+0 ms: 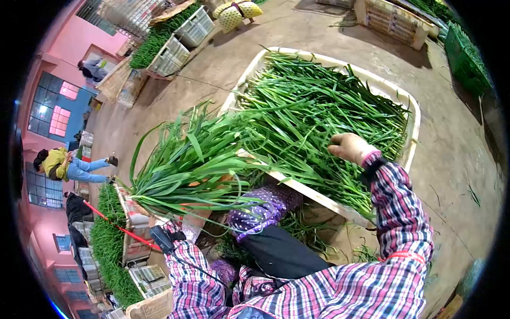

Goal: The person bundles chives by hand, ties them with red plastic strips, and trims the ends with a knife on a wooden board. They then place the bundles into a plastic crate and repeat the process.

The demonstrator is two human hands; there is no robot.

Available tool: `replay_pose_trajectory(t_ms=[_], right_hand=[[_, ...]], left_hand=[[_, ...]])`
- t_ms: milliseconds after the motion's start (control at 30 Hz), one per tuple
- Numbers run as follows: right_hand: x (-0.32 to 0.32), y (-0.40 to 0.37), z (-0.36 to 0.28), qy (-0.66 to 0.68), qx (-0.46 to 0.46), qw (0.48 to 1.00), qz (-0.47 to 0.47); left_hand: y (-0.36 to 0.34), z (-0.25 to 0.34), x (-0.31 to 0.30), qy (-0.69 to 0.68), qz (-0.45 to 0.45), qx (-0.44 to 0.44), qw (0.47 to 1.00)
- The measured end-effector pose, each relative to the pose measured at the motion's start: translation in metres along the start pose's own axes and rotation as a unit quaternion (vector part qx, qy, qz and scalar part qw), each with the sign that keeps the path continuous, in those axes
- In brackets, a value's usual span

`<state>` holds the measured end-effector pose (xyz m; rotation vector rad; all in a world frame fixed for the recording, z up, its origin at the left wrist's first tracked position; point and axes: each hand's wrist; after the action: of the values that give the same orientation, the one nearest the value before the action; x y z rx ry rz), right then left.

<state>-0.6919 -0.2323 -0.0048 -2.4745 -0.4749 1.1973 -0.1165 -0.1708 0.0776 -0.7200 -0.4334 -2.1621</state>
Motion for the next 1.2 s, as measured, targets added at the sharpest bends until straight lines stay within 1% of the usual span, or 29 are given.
replay_pose_trajectory(t_ms=[33,67,133,200,267,300,333,367,400,433,467,500,533,600,667,700,733,767,800,833,867,900,933,1000,1033,1067,1133,1167,1200], right_hand=[[-0.011,-0.020,-0.011,-0.053,0.018,0.998,0.039],[-0.010,-0.032,-0.010,-0.145,-0.017,0.981,0.129],[-0.008,-0.058,-0.018,-0.201,-0.146,0.914,0.320],[-0.005,-0.086,-0.045,-0.163,-0.188,0.904,0.348],[0.014,-0.112,-0.069,0.001,-0.239,0.942,0.235],[0.027,-0.122,-0.081,0.114,-0.231,0.962,0.088],[0.026,-0.142,-0.110,0.174,-0.188,0.961,-0.105],[0.045,-0.148,-0.125,0.216,-0.226,0.936,-0.164],[0.072,-0.150,-0.137,0.305,-0.254,0.891,-0.219],[0.090,-0.149,-0.155,0.345,-0.236,0.849,-0.324],[0.105,-0.149,-0.176,0.407,-0.282,0.805,-0.327],[0.129,-0.141,-0.193,0.461,-0.320,0.778,-0.283],[0.131,-0.147,-0.219,0.575,-0.303,0.680,-0.339],[0.168,-0.122,-0.244,0.632,-0.253,0.585,-0.441],[0.135,-0.142,-0.289,0.730,-0.247,0.498,-0.397],[0.131,-0.134,-0.293,0.724,-0.225,0.440,-0.481],[0.133,-0.131,-0.304,0.783,-0.189,0.460,-0.373],[0.130,-0.126,-0.308,0.798,-0.202,0.429,-0.373],[0.130,-0.120,-0.310,0.812,-0.212,0.396,-0.373],[0.132,-0.117,-0.313,0.848,-0.196,0.341,-0.355],[0.137,-0.108,-0.310,0.868,-0.182,0.317,-0.337],[0.139,-0.098,-0.309,0.890,-0.167,0.309,-0.291],[0.142,-0.089,-0.307,0.910,-0.152,0.301,-0.242],[0.153,-0.078,-0.302,0.877,-0.250,0.266,-0.312],[0.152,-0.077,-0.304,0.919,-0.156,0.233,-0.279],[0.156,-0.072,-0.304,0.912,-0.152,0.281,-0.257],[0.153,-0.091,-0.309,0.900,-0.150,0.348,-0.215],[0.158,-0.096,-0.306,0.886,-0.170,0.384,-0.198],[0.161,-0.090,-0.303,0.890,-0.123,0.355,-0.259]], left_hand=[[-0.002,0.004,-0.004,-0.005,0.005,0.009,1.000],[-0.001,0.003,-0.005,-0.010,0.009,0.015,1.000],[0.002,0.003,-0.004,-0.023,0.011,0.025,0.999],[0.000,-0.002,0.000,-0.036,0.002,0.030,0.999],[-0.012,0.002,0.022,-0.053,-0.014,0.031,0.998],[-0.028,0.002,0.042,-0.098,-0.037,0.023,0.994],[-0.037,0.003,0.060,-0.109,-0.049,0.030,0.992],[-0.033,-0.001,0.065,-0.116,-0.056,0.042,0.991],[-0.031,-0.004,0.068,-0.123,-0.062,0.055,0.989],[-0.047,0.002,0.086,-0.123,-0.053,0.054,0.990],[-0.070,0.012,0.108,-0.122,-0.043,0.053,0.990],[-0.085,0.020,0.124,-0.147,-0.083,0.054,0.984],[-0.083,0.020,0.126,-0.151,-0.092,0.059,0.982],[-0.095,0.028,0.132,-0.157,-0.083,0.057,0.982],[-0.117,0.046,0.142,-0.162,-0.124,0.029,0.979],[-0.123,0.051,0.138,-0.158,-0.125,0.024,0.979],[-0.130,0.056,0.133,-0.154,-0.125,0.019,0.980],[-0.141,0.064,0.133,-0.107,-0.125,0.040,0.986],[-0.144,0.066,0.126,-0.113,-0.111,0.019,0.987],[-0.139,0.063,0.106,-0.111,-0.147,0.056,0.981],[-0.137,0.061,0.086,-0.108,-0.183,0.092,0.973],[-0.159,0.074,0.091,-0.073,-0.158,0.093,0.980],[-0.160,0.078,0.080,-0.151,-0.163,0.014,0.975],[-0.186,0.089,0.073,-0.190,-0.185,0.004,0.964],[-0.176,0.077,0.043,-0.223,-0.177,-0.030,0.958],[-0.199,0.089,0.058,-0.188,-0.175,0.006,0.966],[-0.220,0.102,0.056,-0.168,-0.232,0.000,0.958],[-0.223,0.103,0.039,-0.176,-0.240,-0.059,0.953],[-0.223,0.099,0.027,-0.174,-0.209,-0.022,0.962]])
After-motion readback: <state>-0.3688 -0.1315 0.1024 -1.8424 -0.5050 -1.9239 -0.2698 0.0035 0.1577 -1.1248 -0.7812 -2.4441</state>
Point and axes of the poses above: each hand's wrist, its own y-axis towards the middle knuckle, its own x-axis out of the palm, z = x × y, and after that the axes turned 7 degrees about x, right-handed
